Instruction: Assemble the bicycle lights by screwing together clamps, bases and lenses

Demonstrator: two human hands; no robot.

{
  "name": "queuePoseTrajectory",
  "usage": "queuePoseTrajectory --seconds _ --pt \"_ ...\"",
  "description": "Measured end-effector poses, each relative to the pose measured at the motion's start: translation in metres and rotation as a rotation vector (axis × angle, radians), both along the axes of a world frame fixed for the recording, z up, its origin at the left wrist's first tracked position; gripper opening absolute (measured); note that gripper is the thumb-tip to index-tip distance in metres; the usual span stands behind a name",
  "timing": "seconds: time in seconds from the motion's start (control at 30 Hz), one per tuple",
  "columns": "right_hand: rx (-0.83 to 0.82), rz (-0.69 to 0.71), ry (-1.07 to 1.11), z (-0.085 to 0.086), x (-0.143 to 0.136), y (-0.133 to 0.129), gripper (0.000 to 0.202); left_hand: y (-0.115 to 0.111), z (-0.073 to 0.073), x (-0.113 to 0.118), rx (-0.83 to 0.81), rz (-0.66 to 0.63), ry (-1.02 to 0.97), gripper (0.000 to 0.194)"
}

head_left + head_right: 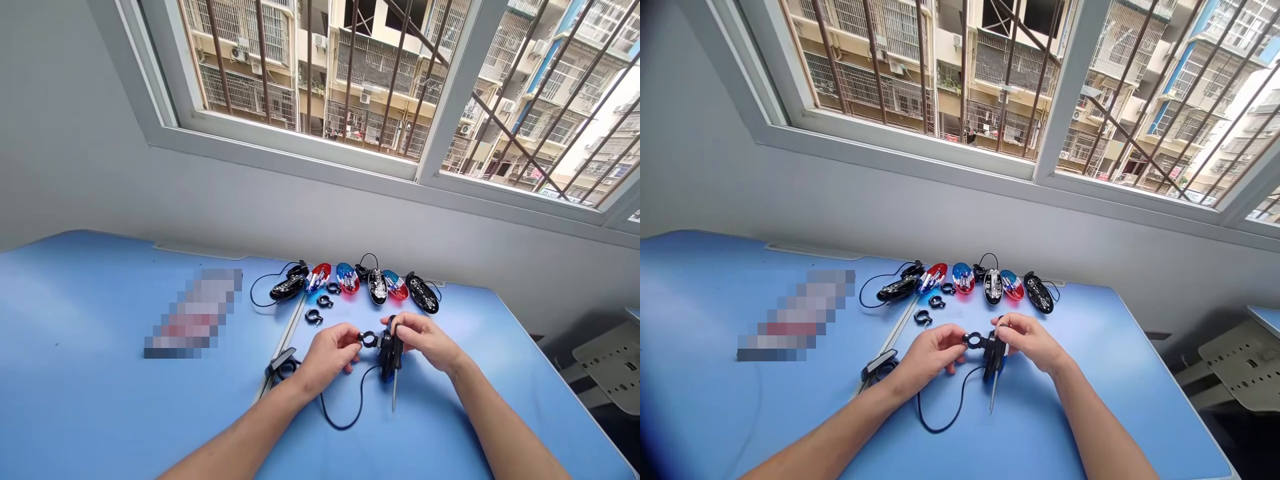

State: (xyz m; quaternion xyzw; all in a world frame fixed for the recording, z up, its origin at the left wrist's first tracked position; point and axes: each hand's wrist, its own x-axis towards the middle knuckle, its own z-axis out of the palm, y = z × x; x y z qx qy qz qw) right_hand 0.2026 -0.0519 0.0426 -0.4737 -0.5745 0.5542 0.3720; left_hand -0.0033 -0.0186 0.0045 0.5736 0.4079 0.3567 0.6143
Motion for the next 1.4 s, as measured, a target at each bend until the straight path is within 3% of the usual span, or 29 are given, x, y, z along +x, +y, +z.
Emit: queuePoseTrajectory --seconds 0.3,0.77,1.0,1.4 --pt "0.045 0.018 -0.010 0.002 -0.002 -0.003 0.035 -0.002 0.009 -0.008 0.142 -0.048 0.046 0.018" --pt "0.246 0.056 -0.194 0.008 -0.002 -0.009 0.029 -0.004 0.012 -0.013 0.137 -0.078 0.034 0.014" --pt "0.258 0.131 -0.192 0.011 0.001 -0.010 0.024 -0.003 0.014 -0.015 0.149 -0.098 0.011 0.013" --pt "0.129 0.039 -0.114 0.006 -0.005 -0.007 0.032 -0.005 0.014 -0.014 0.148 -0.095 0.045 0.014"
